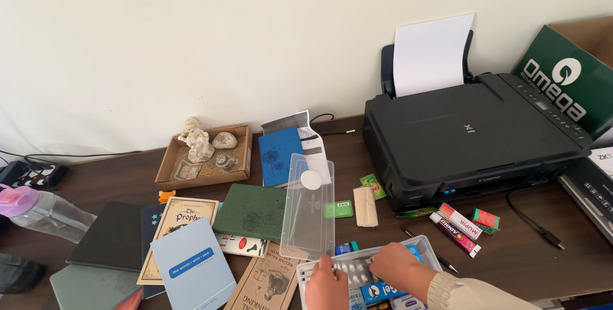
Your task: The person sorts medicine items on a cluttered desk, picking up blister packs, pill strips, and small tubes one at a time and placing them into a clear plastic storage box. They hold up and turn over several packets before arranging them inside the box compartments.
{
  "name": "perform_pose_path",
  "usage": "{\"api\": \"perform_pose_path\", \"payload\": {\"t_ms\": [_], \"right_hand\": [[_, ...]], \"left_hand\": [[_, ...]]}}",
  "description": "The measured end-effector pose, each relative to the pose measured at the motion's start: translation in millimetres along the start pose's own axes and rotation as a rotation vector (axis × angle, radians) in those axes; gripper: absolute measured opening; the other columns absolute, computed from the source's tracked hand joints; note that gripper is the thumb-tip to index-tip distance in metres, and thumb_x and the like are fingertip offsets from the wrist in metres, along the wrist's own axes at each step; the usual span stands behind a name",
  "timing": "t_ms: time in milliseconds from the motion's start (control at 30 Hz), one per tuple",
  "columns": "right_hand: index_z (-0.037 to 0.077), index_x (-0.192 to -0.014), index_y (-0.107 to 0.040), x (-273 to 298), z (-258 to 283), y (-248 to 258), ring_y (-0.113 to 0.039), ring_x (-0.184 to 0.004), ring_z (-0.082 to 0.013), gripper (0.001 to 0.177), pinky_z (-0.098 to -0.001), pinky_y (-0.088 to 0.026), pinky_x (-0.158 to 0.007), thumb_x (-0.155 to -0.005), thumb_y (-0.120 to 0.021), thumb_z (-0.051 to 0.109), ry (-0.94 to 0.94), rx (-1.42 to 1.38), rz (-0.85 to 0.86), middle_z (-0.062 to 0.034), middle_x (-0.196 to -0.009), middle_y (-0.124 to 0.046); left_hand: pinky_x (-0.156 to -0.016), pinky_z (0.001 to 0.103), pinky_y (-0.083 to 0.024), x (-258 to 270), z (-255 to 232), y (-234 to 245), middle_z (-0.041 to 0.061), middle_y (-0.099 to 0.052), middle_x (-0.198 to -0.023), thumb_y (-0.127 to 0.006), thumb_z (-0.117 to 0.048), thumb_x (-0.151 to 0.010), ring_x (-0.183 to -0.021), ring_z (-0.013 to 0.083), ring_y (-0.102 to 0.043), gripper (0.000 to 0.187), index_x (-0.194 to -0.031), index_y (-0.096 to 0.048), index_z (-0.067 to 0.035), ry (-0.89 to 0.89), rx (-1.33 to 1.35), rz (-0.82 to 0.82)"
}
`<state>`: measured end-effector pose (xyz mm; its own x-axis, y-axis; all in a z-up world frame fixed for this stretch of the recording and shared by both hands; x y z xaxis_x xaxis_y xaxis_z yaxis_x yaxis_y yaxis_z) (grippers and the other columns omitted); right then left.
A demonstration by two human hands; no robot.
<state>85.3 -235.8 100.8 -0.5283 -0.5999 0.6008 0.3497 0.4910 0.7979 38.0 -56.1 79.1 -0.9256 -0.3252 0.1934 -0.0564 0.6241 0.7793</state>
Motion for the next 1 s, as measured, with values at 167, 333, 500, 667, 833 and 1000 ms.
{"api": "perform_pose_path", "payload": {"t_ms": [167, 333, 500, 667, 833, 1000], "right_hand": [[0.01, -0.115, -0.068, -1, -1, -3, -0.072, -0.092, -0.0308, 0.023, -0.0445, -0.056, -0.071, -0.092, -0.067, 0.009, -0.003, -0.034, -0.061, -0.0097, -0.097, -0.074], [0.012, -0.117, -0.067, -4, -3, -7, -0.072, -0.089, -0.0309, 0.022, -0.0451, -0.055, -0.069, -0.095, -0.064, 0.012, -0.03, -0.043, -0.107, -0.0079, -0.093, -0.074], [0.012, -0.118, -0.067, -9, -4, -10, -0.073, -0.088, -0.0306, 0.024, -0.0443, -0.056, -0.067, -0.094, -0.065, 0.012, -0.04, 0.001, -0.097, -0.0073, -0.09, -0.073], [0.014, -0.123, -0.063, -7, -3, -4, -0.072, -0.089, -0.0315, 0.028, -0.0446, -0.055, -0.068, -0.095, -0.064, 0.011, -0.054, -0.044, -0.113, -0.0068, -0.089, -0.073], [0.016, -0.127, -0.06, 1, 0, 8, -0.072, -0.09, -0.033, 0.034, -0.0456, -0.056, -0.07, -0.094, -0.064, 0.009, -0.064, -0.045, -0.09, -0.0082, -0.091, -0.072], [0.019, -0.126, -0.06, 10, -2, 16, -0.072, -0.09, -0.0333, 0.034, -0.047, -0.056, -0.073, -0.094, -0.063, 0.008, -0.08, -0.121, -0.101, -0.0102, -0.09, -0.07]], "left_hand": [[-0.076, 0.047, -0.056, 0, -5, 5, 0.008, -0.068, -0.098, -0.065, -0.023, -0.085, -0.089, 0.0311, -0.072, 0.019, -0.1, -0.056, -0.016, -0.004, -0.021, 0.024], [-0.077, 0.048, -0.056, 1, -6, 10, 0.007, -0.069, -0.1, -0.067, -0.023, -0.085, -0.092, 0.0316, -0.072, 0.019, -0.099, -0.057, -0.015, 0.036, -0.014, 0.029], [-0.078, 0.048, -0.056, 1, -5, 9, 0.009, -0.068, -0.1, -0.067, -0.022, -0.084, -0.092, 0.0326, -0.072, 0.022, -0.101, -0.056, -0.014, 0.037, 0.004, 0.027], [-0.079, 0.048, -0.057, 0, -1, 5, 0.01, -0.069, -0.1, -0.067, -0.022, -0.085, -0.093, 0.0328, -0.072, 0.023, -0.103, -0.057, -0.012, 0.045, 0.007, 0.037], [-0.081, 0.046, -0.057, -3, 0, 4, 0.01, -0.072, -0.098, -0.068, -0.023, -0.084, -0.092, 0.0318, -0.072, 0.025, -0.105, -0.06, -0.012, 0.054, 0.017, -0.008], [-0.082, 0.043, -0.057, -1, 0, 9, 0.009, -0.075, -0.091, -0.072, -0.024, -0.085, -0.091, 0.03, -0.073, 0.026, -0.105, -0.061, -0.013, 0.093, 0.007, -0.003]]}}
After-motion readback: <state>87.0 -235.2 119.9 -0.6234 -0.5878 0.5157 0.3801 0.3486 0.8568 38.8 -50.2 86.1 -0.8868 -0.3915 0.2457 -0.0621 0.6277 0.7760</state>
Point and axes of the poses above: each hand's wrist, its own x-axis away from the middle knuckle, its own y-axis out of the back of the hand, z = x × y, the point moved 4 cm from there along -x, towards the middle knuckle
